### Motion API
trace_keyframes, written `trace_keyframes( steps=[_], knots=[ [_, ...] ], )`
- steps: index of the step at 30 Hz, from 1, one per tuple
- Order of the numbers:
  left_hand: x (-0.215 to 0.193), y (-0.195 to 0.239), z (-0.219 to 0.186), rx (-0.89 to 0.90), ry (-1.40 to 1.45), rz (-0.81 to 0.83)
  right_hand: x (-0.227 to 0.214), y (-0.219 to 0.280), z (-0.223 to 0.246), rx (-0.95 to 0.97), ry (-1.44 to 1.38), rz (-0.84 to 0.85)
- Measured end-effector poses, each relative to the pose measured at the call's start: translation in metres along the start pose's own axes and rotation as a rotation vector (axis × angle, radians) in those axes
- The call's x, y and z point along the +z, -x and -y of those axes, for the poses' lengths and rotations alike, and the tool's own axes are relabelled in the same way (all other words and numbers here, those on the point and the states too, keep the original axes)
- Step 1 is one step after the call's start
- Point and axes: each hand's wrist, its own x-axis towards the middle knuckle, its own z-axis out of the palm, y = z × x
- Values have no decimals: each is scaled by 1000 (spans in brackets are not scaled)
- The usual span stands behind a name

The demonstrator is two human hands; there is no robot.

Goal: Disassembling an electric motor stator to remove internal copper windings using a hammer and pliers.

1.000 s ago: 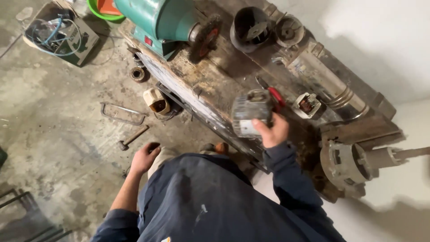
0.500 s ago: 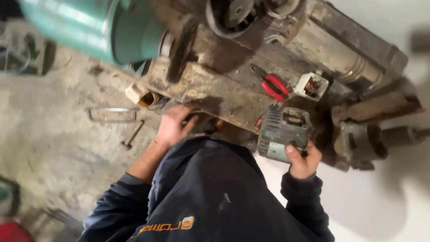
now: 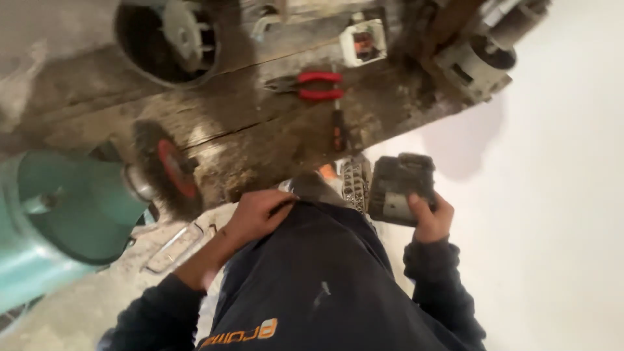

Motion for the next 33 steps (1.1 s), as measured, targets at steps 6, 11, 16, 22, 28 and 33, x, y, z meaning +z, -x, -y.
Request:
trace_keyframes(
  steps=[6,11,16,22,28,33],
  knots=[
    [23,-1,-31,-63,-7,-7,10,-61,15,-250,410,3],
    [60,20,-55,-264,-62,-236,29,-136,38,-972,697,52],
    [127,36,-101,-563,-42,-499,47,-181,64,-1292,821,272],
    [190,63,-121,-783,-26,-627,44,-212,65,-1564,899,396],
    [257,137,-94,-1051,49,-676,40,-248,34,-1695,975,377],
    [361,240,-48,-1285,202,-932,41,-287,10,-1781,995,300]
  ],
)
